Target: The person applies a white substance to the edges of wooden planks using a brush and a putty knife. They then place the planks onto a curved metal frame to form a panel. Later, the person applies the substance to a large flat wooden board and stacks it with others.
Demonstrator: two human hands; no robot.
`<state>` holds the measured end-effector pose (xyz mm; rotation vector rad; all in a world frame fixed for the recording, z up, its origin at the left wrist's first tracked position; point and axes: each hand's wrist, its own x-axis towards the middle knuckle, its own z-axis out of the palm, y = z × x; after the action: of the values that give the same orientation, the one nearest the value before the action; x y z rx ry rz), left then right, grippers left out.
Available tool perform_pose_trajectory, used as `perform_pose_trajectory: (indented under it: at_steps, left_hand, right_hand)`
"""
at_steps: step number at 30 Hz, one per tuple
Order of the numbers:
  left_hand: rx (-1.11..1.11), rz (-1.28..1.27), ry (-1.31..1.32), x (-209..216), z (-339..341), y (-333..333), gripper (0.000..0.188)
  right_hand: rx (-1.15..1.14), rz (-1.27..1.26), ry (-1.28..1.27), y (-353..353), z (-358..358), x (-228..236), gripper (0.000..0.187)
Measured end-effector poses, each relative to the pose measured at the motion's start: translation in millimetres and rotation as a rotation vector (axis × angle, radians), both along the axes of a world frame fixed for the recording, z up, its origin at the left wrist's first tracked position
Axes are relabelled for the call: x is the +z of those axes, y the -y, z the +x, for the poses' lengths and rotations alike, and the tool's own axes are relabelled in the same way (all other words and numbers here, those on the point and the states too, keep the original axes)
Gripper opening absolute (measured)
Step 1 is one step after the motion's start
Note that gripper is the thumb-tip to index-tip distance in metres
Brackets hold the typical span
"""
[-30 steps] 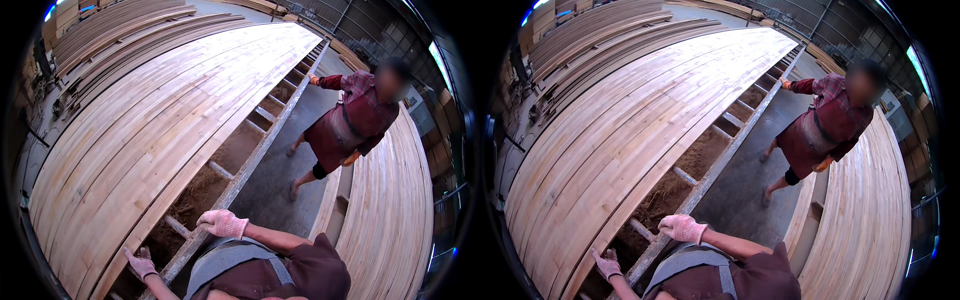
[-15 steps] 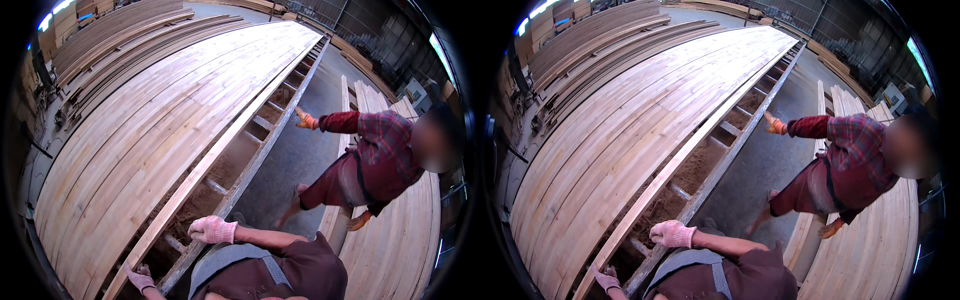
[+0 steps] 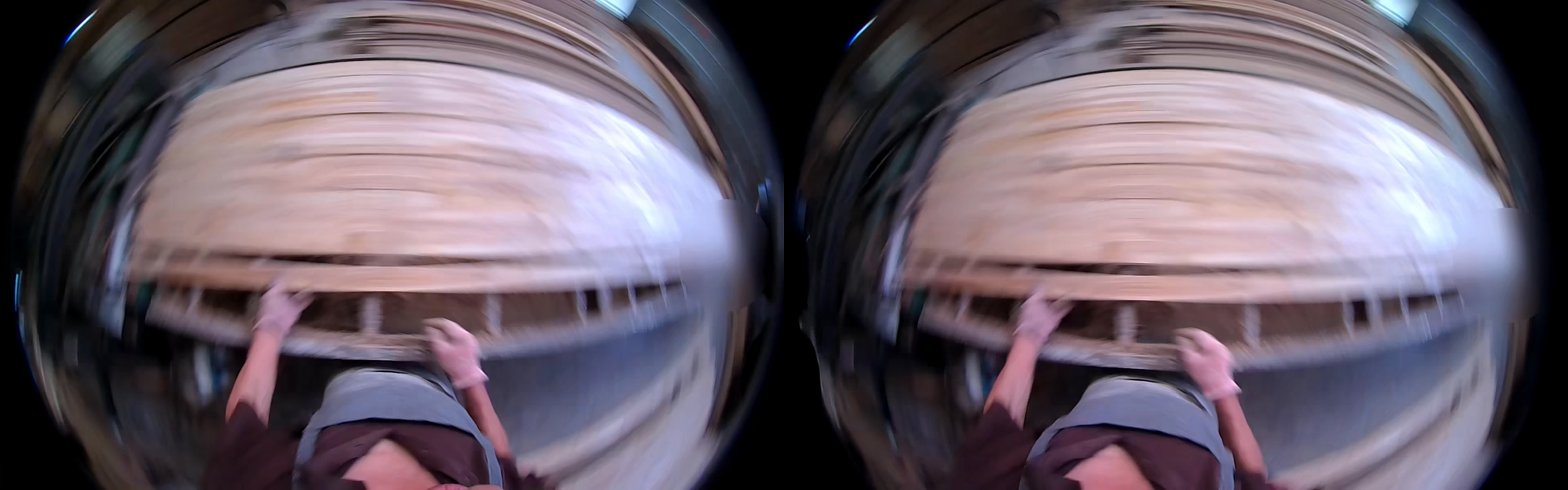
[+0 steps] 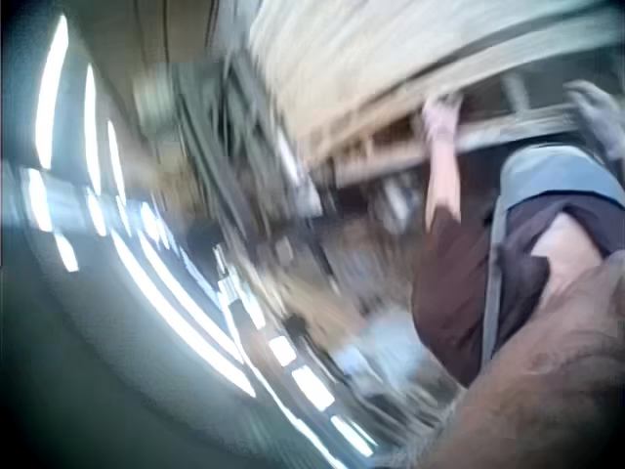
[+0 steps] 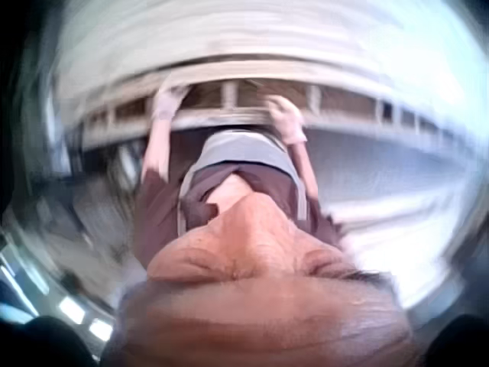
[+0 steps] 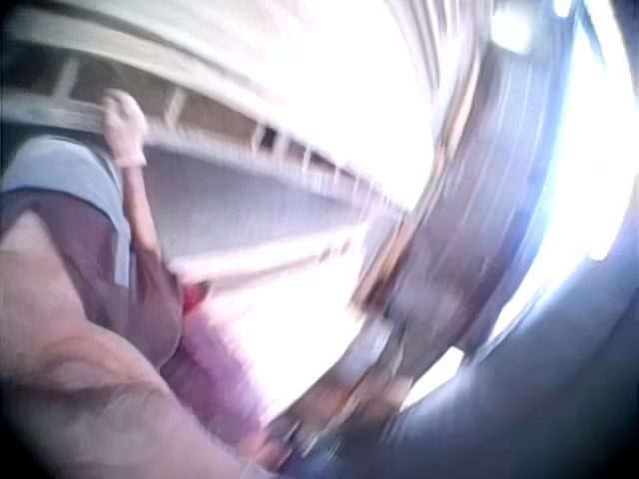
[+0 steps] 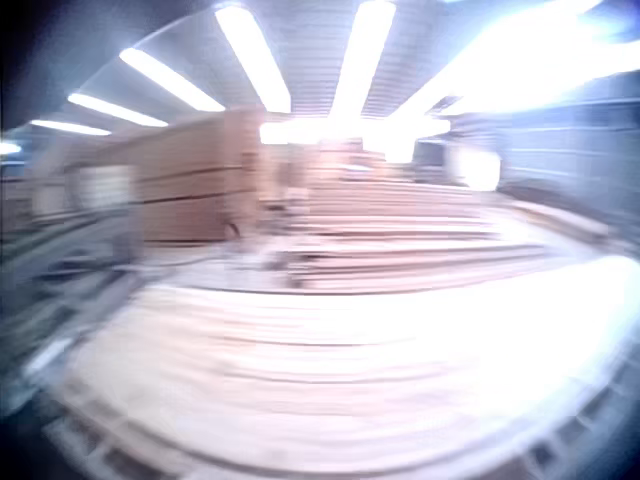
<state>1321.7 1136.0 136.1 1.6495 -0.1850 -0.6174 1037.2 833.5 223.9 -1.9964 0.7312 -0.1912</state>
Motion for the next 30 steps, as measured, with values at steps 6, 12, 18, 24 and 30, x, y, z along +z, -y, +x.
perform_pose_trajectory:
  at_steps: [6,12,18,24,30]
  left_hand:
    - [0.526,-0.352,-0.647,-17.5,15.9,-2.3,0.033]
    - [0.581,-0.412,-0.635,-11.1,15.2,15.7,0.037]
    - [0.588,-0.436,-0.628,-13.3,37.5,29.5,0.041]
    - [0.638,-0.411,-0.600,-21.5,36.2,23.8,0.043]
    - [0.535,-0.341,-0.544,-10.6,38.3,28.0,0.036]
  right_hand:
    - [-0.162,0.331,0.061,38.9,-1.0,-79.2,0.026]
    - [-0.128,-0.071,-0.022,100.8,19.7,-85.3,0.024]
    - [-0.184,-0.246,-0.173,143.2,53.9,-86.8,0.025]
    - [-0.246,-0.197,-0.036,134.8,50.8,-90.2,0.026]
    - [-0.308,-0.261,0.136,121.2,43.1,-101.1,0.030]
